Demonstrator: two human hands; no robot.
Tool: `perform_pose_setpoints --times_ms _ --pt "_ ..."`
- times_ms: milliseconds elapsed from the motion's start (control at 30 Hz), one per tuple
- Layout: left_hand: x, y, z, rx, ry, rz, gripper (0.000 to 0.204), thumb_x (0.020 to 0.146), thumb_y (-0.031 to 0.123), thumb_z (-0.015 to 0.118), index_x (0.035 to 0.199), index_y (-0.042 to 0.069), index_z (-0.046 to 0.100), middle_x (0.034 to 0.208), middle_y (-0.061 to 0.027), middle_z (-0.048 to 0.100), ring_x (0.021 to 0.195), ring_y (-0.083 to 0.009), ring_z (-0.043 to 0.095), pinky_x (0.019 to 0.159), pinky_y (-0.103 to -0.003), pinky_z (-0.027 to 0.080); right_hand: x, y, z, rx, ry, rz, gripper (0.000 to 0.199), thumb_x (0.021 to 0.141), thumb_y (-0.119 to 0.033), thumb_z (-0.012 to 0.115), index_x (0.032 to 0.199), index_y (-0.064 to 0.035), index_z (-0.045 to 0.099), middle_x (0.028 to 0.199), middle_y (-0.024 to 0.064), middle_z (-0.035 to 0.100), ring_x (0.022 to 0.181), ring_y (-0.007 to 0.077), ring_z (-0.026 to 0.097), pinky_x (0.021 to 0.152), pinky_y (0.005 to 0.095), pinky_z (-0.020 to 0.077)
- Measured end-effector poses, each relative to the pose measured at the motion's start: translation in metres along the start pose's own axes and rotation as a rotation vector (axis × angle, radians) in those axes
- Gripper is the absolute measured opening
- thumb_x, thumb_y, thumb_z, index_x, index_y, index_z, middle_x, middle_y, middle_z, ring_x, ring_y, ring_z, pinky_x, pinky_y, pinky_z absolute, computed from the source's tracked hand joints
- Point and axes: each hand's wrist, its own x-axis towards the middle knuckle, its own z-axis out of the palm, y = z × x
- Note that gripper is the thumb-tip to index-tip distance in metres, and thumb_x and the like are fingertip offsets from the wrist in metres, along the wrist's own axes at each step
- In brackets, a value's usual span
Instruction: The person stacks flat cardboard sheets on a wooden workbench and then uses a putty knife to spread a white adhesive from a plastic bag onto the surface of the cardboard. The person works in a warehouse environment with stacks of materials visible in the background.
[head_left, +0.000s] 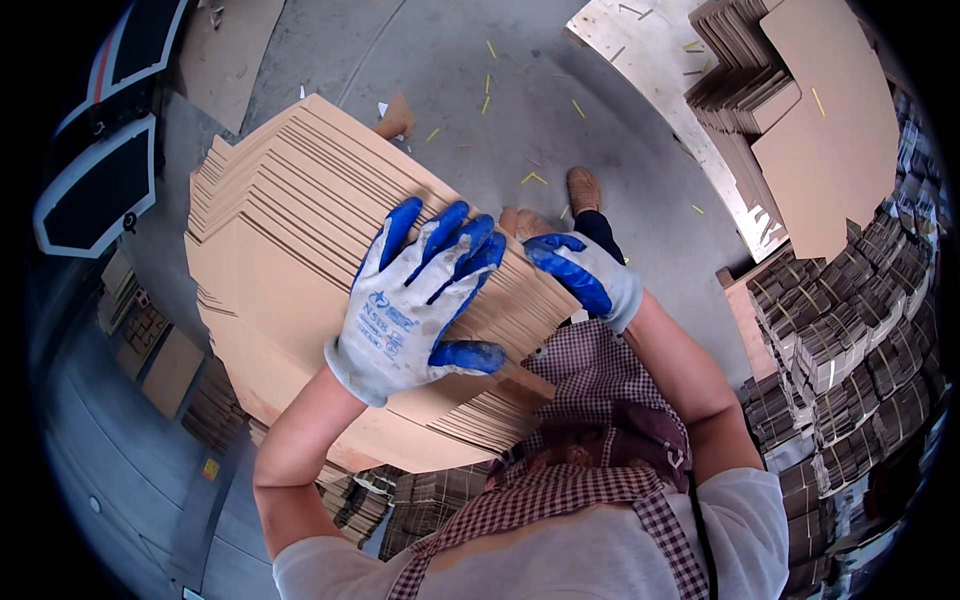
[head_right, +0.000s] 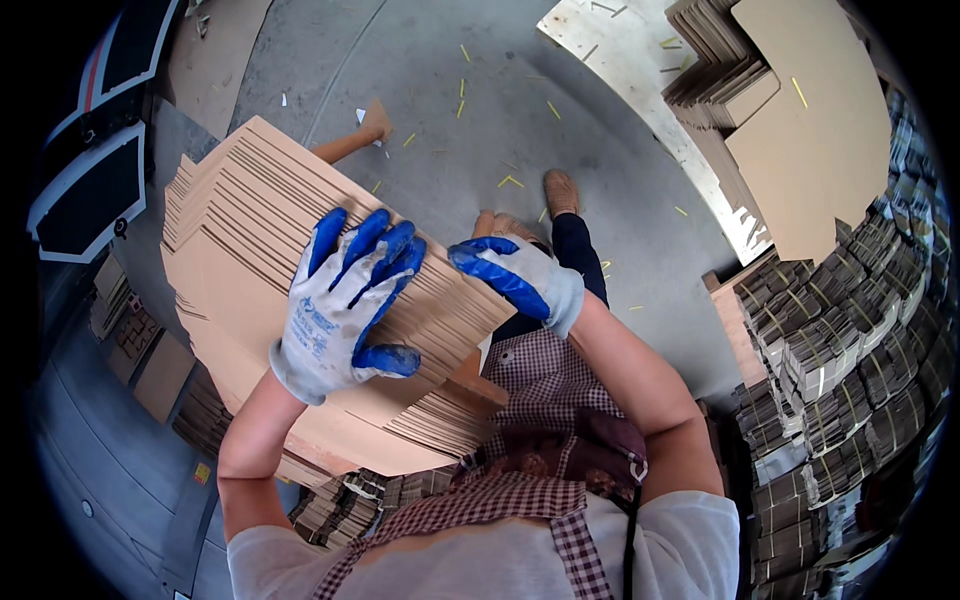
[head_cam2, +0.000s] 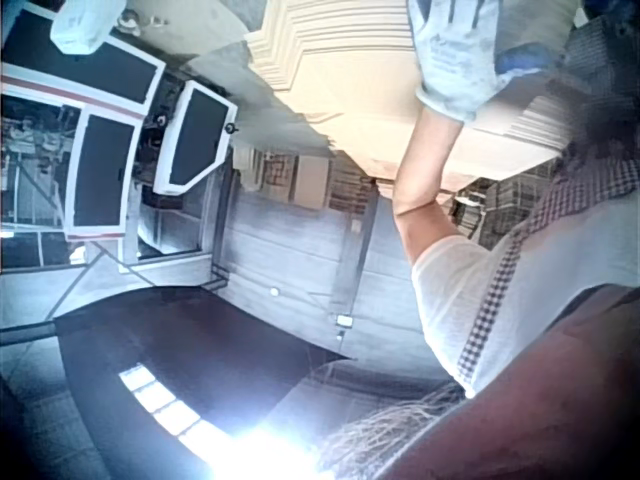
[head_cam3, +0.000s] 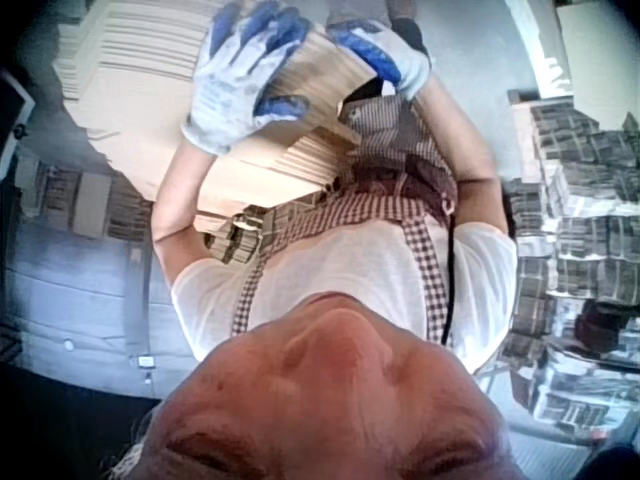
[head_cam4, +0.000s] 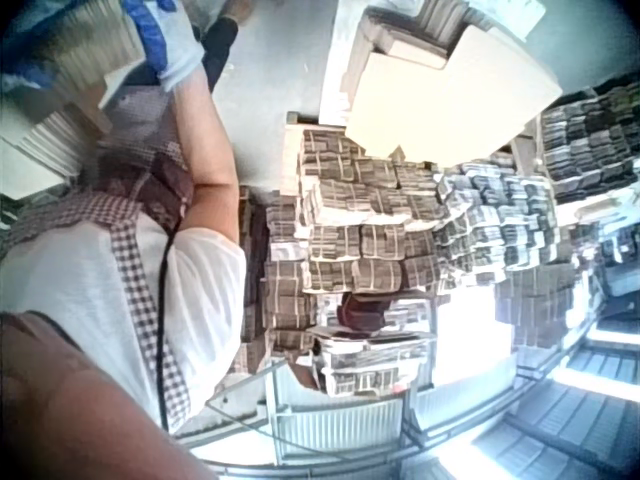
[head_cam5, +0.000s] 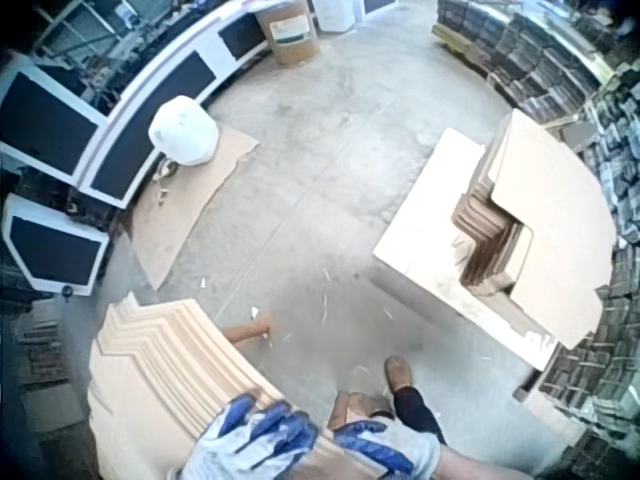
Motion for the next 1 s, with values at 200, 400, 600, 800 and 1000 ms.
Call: perform_pose_setpoints --times_ms 200,400,600,800,1000 --pt "0.001 0.001 0.001 0.019 -0.027 -0.005 0.092 0.082 0.082 0.047 0.141 0.012 0.059 0.148 -0.0105 0.053 0.141 -0.0325 0.046 0.122 -0.058 0.025 0.013 -0.028 0.007 0.127 -0.046 0.067 0.028 0.101 -0.019 0.066 0.120 0.0004 0.068 0.101 0.0056 0.072 0.089 0.0092 0.065 0.080 0.0264 0.0544" --pt "-0.004 0.003 0.000 0.005 -0.056 -0.019 0.091 0.080 0.081 0.051 0.140 0.013 0.060 0.151 -0.0099 0.051 0.147 -0.0319 0.038 0.124 -0.057 0.022 0.000 -0.060 0.033 0.165 0.174 0.202 0.024 0.101 -0.014 0.064 0.115 0.0062 0.065 0.100 0.0060 0.071 0.085 0.0098 0.067 0.075 0.0220 0.0559" --pt "-0.011 0.007 0.000 0.036 -0.115 -0.040 0.100 0.074 0.085 0.051 0.148 0.018 0.053 0.155 -0.0081 0.046 0.149 -0.0292 0.035 0.127 -0.054 0.019 -0.005 -0.073 0.046 -0.090 0.240 0.230 0.029 0.102 -0.020 0.064 0.115 0.0047 0.068 0.097 0.0031 0.070 0.084 0.0077 0.064 0.075 0.0217 0.0522" --pt "-0.015 0.007 0.000 -0.014 -0.130 -0.043 0.100 0.072 0.085 0.053 0.149 0.021 0.052 0.158 -0.0066 0.042 0.150 -0.0279 0.032 0.127 -0.055 0.019 -0.005 -0.073 0.052 -0.074 0.340 0.167 0.028 0.100 -0.022 0.067 0.113 0.0019 0.072 0.087 0.0021 0.070 0.076 0.0055 0.061 0.069 0.0226 0.0502" --pt "-0.024 0.005 0.006 -0.018 -0.121 -0.033 0.099 0.070 0.083 0.056 0.147 0.020 0.053 0.158 -0.0066 0.042 0.150 -0.0285 0.033 0.126 -0.055 0.019 -0.007 -0.068 0.050 -0.006 0.339 0.134 0.028 0.100 -0.022 0.067 0.114 0.0022 0.072 0.090 0.0044 0.072 0.077 0.0064 0.063 0.068 0.0216 0.0514"
